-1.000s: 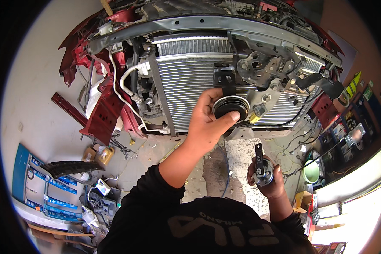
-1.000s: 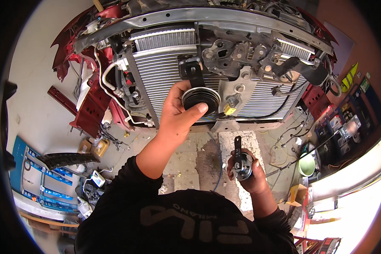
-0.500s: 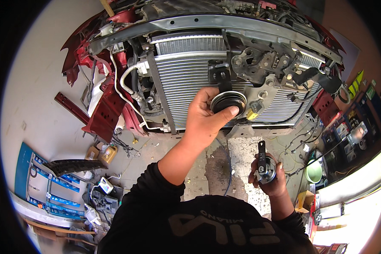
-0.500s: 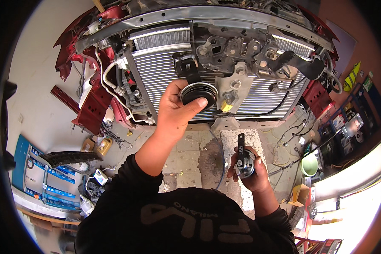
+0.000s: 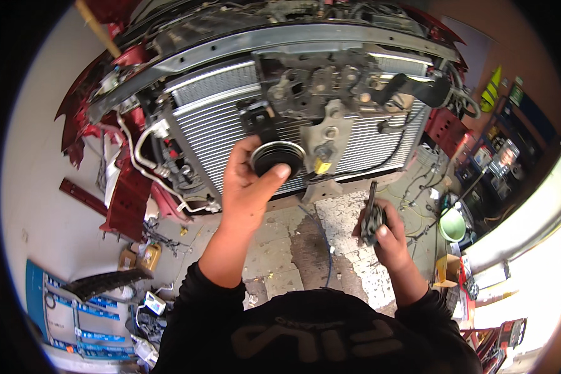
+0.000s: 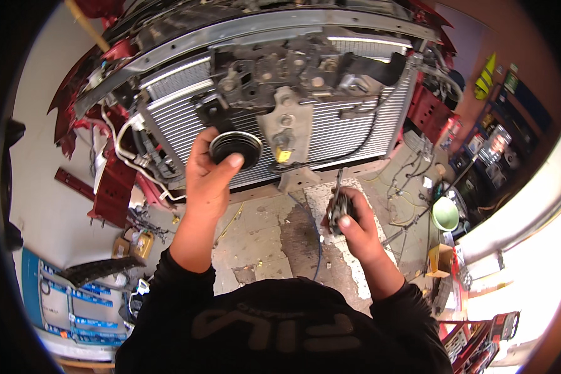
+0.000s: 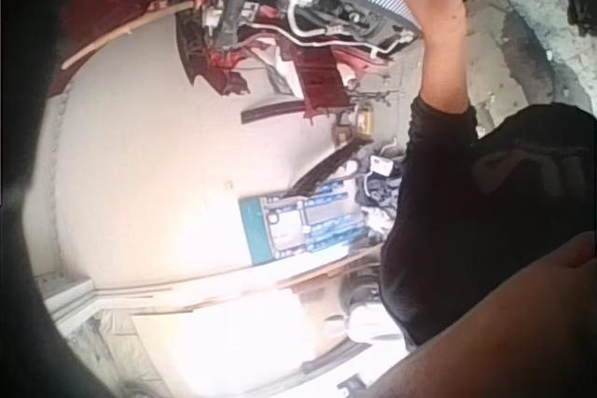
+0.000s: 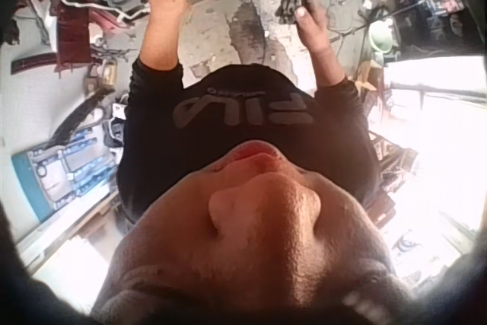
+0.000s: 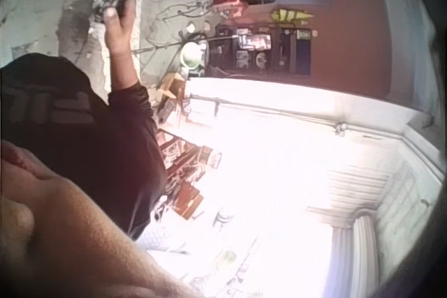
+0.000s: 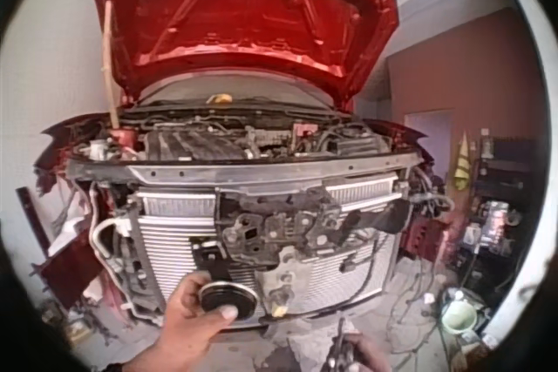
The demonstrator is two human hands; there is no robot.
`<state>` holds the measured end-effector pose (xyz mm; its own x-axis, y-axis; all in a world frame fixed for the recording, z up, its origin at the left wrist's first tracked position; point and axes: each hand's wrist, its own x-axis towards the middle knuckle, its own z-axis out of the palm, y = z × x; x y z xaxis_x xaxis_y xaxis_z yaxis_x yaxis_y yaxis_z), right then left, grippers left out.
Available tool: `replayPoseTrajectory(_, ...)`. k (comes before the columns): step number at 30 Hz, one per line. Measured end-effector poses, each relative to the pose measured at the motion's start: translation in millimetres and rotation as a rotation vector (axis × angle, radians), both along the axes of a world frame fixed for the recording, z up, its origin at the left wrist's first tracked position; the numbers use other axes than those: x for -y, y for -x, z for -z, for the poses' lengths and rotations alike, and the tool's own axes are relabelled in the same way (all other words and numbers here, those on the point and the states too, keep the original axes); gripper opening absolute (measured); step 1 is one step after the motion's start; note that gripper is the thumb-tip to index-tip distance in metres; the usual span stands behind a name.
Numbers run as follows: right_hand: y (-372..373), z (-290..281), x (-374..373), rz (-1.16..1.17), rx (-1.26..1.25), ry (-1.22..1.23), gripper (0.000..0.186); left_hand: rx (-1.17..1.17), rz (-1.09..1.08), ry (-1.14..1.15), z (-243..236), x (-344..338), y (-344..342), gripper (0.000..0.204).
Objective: The person walks through a garage and approaches a red car with its hood open. They handle a small circular car part and a black tool, then manipulate several wires and hoses near the radiator and engine bay. The person continues to adjust and connect components within the engine compartment.
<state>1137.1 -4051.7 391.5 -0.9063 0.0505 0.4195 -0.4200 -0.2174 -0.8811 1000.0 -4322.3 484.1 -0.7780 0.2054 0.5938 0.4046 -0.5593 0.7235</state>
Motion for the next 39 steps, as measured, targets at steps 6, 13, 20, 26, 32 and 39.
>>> replayPoseTrajectory(6,30.4,-61.3,-18.2,0.691,-0.191,-0.875,0.071,-0.003,-0.051,0.053,-2.9,1.2,-3.5,0.053)
replayPoseTrajectory(13,61.4,-86.8,-12.1,0.832,-0.344,-0.656,0.077,-0.004,-0.046,0.044,-2.0,2.0,-4.0,0.052)
replayPoseTrajectory(20,75.7,-94.4,-20.9,0.967,-0.335,-0.554,0.077,-0.025,-0.083,0.071,2.3,6.1,-2.7,0.054)
replayPoseTrajectory(26,70.3,-102.8,-21.2,0.981,-0.329,-0.600,0.076,0.002,-0.054,0.067,3.9,4.9,-3.5,0.050)
replayPoseTrajectory(32,66.9,-107.5,-25.6,0.908,-0.355,-0.557,0.074,0.003,-0.061,0.069,4.0,3.8,-2.6,0.046)
replayPoseTrajectory(39,68.8,-108.9,-26.2,0.933,-0.316,-0.606,0.074,0.043,-0.076,0.092,5.8,4.7,-1.5,0.045)
